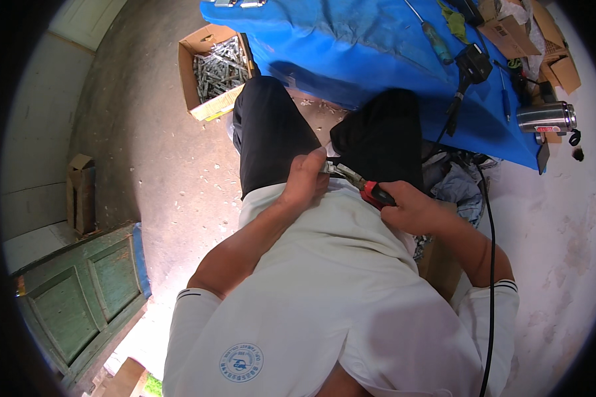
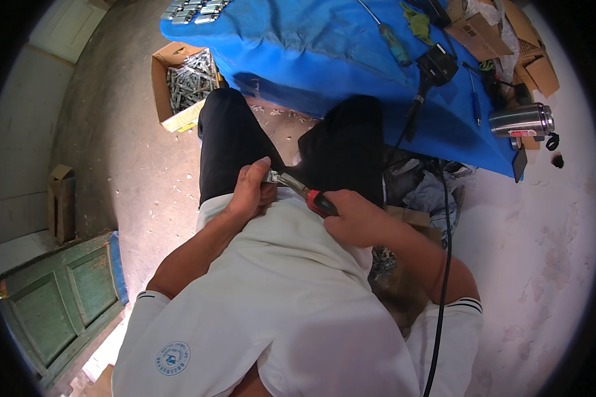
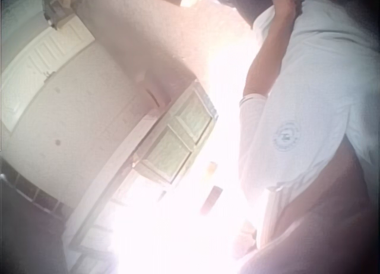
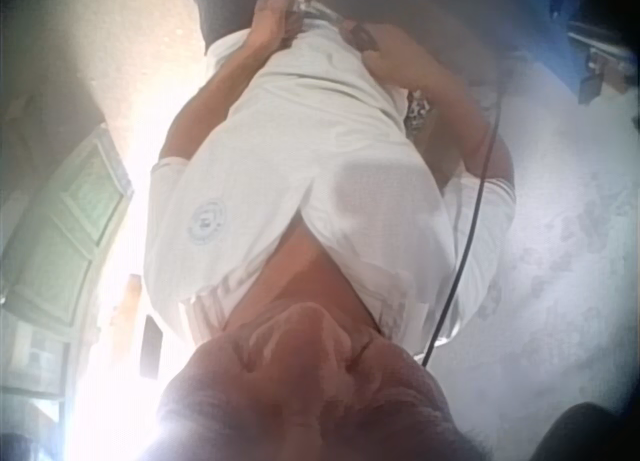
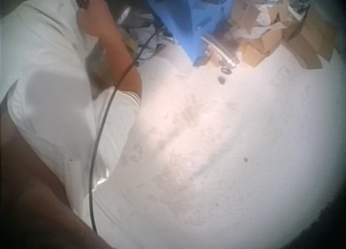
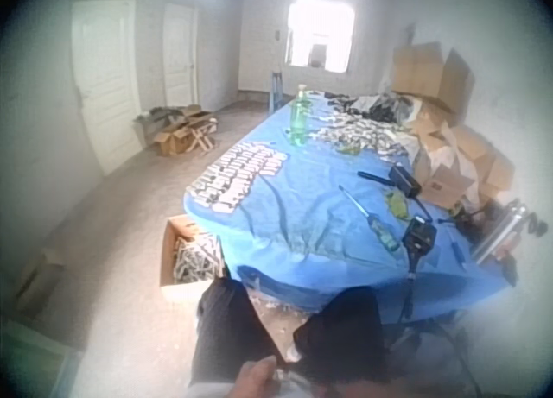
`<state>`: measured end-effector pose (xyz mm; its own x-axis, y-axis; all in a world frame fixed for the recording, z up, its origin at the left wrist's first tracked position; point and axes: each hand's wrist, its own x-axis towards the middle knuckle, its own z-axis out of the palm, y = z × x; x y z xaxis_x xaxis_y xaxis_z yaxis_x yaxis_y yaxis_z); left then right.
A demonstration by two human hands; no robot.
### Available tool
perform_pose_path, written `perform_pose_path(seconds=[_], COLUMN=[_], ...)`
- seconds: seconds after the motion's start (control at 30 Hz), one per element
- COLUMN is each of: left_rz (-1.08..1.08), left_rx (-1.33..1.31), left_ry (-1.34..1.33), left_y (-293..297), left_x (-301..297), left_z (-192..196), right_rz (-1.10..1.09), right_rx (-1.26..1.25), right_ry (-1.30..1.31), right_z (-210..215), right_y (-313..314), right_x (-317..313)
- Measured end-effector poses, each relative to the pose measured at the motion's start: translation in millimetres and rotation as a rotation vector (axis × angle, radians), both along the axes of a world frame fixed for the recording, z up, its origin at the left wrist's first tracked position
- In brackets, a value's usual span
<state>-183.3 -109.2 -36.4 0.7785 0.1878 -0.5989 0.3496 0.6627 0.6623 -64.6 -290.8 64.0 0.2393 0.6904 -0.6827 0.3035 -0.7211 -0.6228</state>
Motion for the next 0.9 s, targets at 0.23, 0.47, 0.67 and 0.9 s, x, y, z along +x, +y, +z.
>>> perform_pose_path(seconds=[0.23,0.47,0.67,0.9], left_rz=[0.084,-0.022,0.042,-0.004], left_rx=[-0.031,-0.123,-0.189,-0.089], left_ry=[-0.052,-0.114,-0.090,-0.116], left_y=[-3,2,3,2], left_x=[2,3,3,3], left_z=[9,-5,7,-2], right_rz=[-0.423,-0.208,0.013,0.240], right_rx=[-0.166,-0.114,0.240,0.227], right_ry=[0.390,0.452,-0.522,-0.789], right_z=[-1,9,4,32], right_y=[-4,5,-25,-17], right_x=[14,28,1,-11])
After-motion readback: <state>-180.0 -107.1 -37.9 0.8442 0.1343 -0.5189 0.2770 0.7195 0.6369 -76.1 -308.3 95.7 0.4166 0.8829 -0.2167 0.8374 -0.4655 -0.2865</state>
